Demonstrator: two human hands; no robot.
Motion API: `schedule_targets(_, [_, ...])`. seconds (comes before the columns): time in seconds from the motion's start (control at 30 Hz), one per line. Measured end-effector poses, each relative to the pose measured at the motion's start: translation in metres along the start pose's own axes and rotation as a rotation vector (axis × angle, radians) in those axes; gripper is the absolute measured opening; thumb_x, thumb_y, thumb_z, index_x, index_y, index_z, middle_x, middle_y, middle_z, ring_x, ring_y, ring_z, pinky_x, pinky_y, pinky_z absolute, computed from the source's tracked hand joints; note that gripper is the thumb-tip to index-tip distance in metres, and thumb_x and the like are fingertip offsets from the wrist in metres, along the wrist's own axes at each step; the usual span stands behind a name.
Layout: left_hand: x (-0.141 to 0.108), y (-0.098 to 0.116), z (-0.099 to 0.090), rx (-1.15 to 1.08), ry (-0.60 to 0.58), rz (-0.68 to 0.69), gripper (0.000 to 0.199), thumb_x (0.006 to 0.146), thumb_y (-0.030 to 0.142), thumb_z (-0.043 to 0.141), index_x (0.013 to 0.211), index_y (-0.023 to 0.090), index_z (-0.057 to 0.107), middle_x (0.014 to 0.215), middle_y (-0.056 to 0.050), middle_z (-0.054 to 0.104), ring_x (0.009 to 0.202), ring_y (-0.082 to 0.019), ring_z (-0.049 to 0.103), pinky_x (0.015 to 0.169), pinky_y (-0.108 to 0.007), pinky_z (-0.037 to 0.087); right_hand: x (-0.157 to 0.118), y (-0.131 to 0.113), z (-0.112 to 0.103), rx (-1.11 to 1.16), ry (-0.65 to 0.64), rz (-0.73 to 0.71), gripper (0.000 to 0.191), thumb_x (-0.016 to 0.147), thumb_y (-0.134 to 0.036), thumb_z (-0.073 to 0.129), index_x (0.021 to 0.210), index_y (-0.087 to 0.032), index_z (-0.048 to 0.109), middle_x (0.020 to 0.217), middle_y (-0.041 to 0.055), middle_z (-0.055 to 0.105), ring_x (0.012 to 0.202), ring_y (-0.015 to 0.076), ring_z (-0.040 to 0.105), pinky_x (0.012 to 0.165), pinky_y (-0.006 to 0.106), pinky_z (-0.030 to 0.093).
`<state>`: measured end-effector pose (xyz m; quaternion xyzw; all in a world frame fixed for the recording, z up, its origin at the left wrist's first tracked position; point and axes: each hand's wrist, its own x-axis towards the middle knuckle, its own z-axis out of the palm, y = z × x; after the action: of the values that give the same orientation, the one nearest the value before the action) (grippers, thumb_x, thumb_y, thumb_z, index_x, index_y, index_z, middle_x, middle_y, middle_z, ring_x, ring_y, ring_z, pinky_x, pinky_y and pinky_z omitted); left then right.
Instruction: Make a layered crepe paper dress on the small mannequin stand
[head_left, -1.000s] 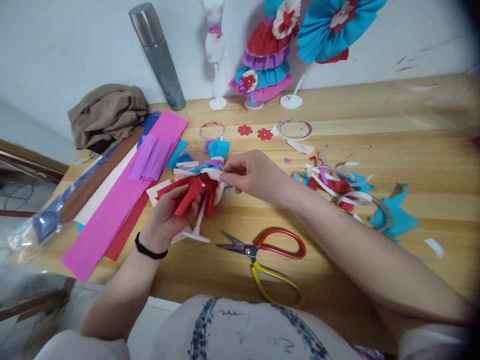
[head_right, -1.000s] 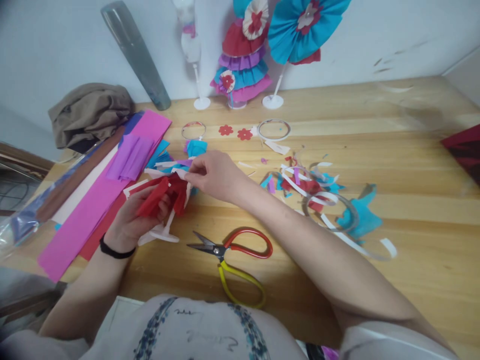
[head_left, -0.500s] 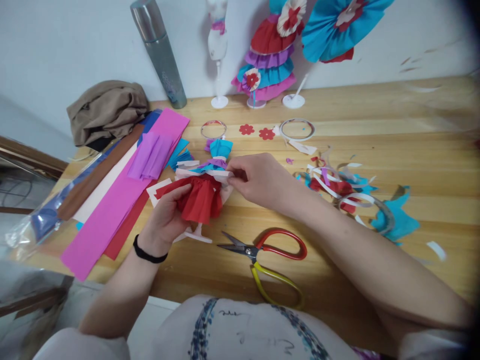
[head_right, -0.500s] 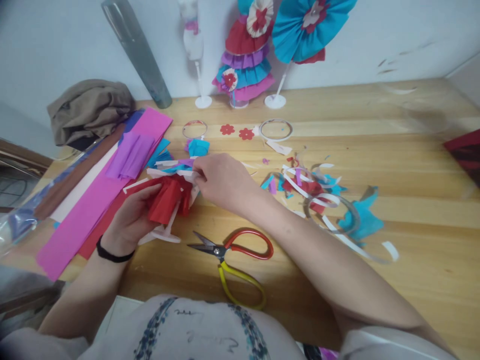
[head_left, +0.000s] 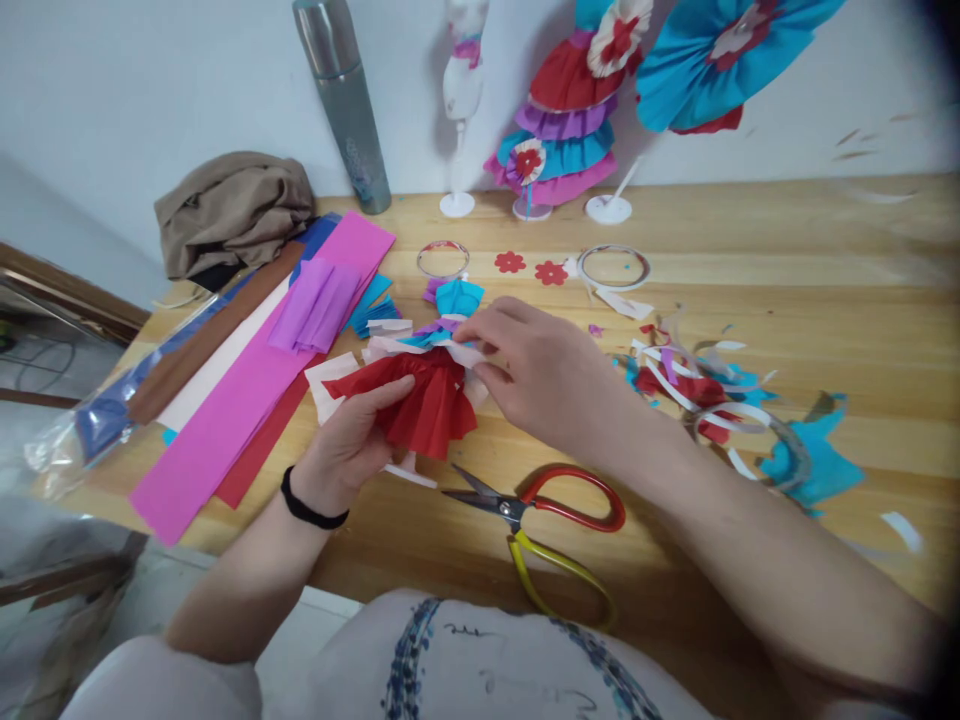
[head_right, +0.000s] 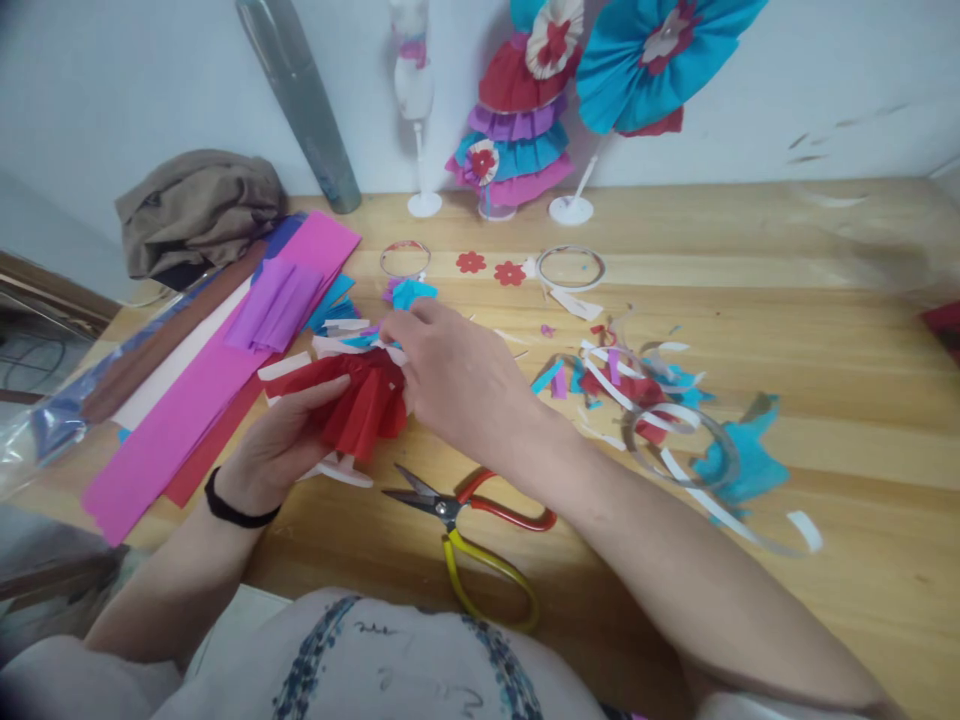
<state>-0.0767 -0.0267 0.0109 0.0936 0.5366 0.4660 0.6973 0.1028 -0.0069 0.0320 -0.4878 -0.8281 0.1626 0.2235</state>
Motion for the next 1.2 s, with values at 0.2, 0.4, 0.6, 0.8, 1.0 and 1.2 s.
schedule_targets(0.2, [-0.004,-0.003,0.0,-0.004,-0.039,0.004,0.018,0.081,0.0,0.062,0.092,0.011,0.07,0.09,-0.007,0.075,0.08,-0.017,0.073,0.082,-0.028,0.06,0.001,0.006,0.017,0.05,0.127,-0.28,0.019,0.092,-0.016,0.051,0.085,-0.017,0.07,0.119,0.0148,0.064,0.115,0.0293,0.058,0.094,0.046,0.052])
schedule_targets(0.4, [-0.01,-0.003,0.0,-0.019,-0.054,-0.011,0.017,0.081,-0.002,0.061,0.087,0.011,0.071,0.088,-0.008,0.076,0.087,-0.021,0.073,0.091,-0.034,0.057,0.004,0.006,0.017,-0.115,0.089,-0.297,0.033,0.085,-0.002,0.045,0.085,-0.019,0.073,0.126,0.0145,0.064,0.121,0.0312,0.054,0.099,0.049,0.053])
schedule_targets(0.6, [-0.01,-0.004,-0.001,-0.028,-0.086,-0.016,0.016,0.079,0.0,0.064,0.089,0.012,0.07,0.087,-0.007,0.075,0.085,-0.02,0.073,0.081,-0.028,0.058,0.001,0.004,0.013,-0.22,0.032,-0.164,0.018,0.088,-0.015,0.054,0.089,-0.02,0.071,0.119,0.0124,0.068,0.11,0.03,0.061,0.087,0.046,0.058])
schedule_targets(0.8, [-0.013,-0.004,0.0,-0.021,-0.094,-0.018,0.012,0.08,0.004,0.064,0.086,0.013,0.068,0.088,-0.006,0.074,0.082,-0.018,0.071,0.075,-0.026,0.057,0.001,0.006,0.016,-0.098,-0.052,-0.202,0.033,0.086,-0.002,0.044,0.089,-0.022,0.071,0.124,0.0098,0.068,0.118,0.0262,0.06,0.1,0.043,0.053])
schedule_targets(1.0, [-0.018,-0.005,0.002,-0.021,-0.075,-0.017,0.019,0.08,0.001,0.061,0.093,0.013,0.067,0.088,-0.006,0.073,0.076,-0.016,0.07,0.074,-0.026,0.058,0.002,0.006,0.014,0.062,-0.077,-0.132,0.032,0.078,0.001,0.046,0.077,-0.02,0.069,0.122,0.0113,0.069,0.122,0.0269,0.059,0.102,0.044,0.052])
schedule_targets(1.2, [-0.021,-0.002,0.001,-0.022,-0.083,-0.043,0.017,0.085,0.0,0.055,0.088,0.012,0.066,0.083,-0.006,0.072,0.068,-0.013,0.068,0.06,-0.02,0.056,0.003,0.003,0.012,0.065,-0.141,-0.09,0.026,0.091,-0.017,0.053,0.071,-0.016,0.07,0.116,0.0179,0.069,0.128,0.0308,0.055,0.107,0.049,0.045])
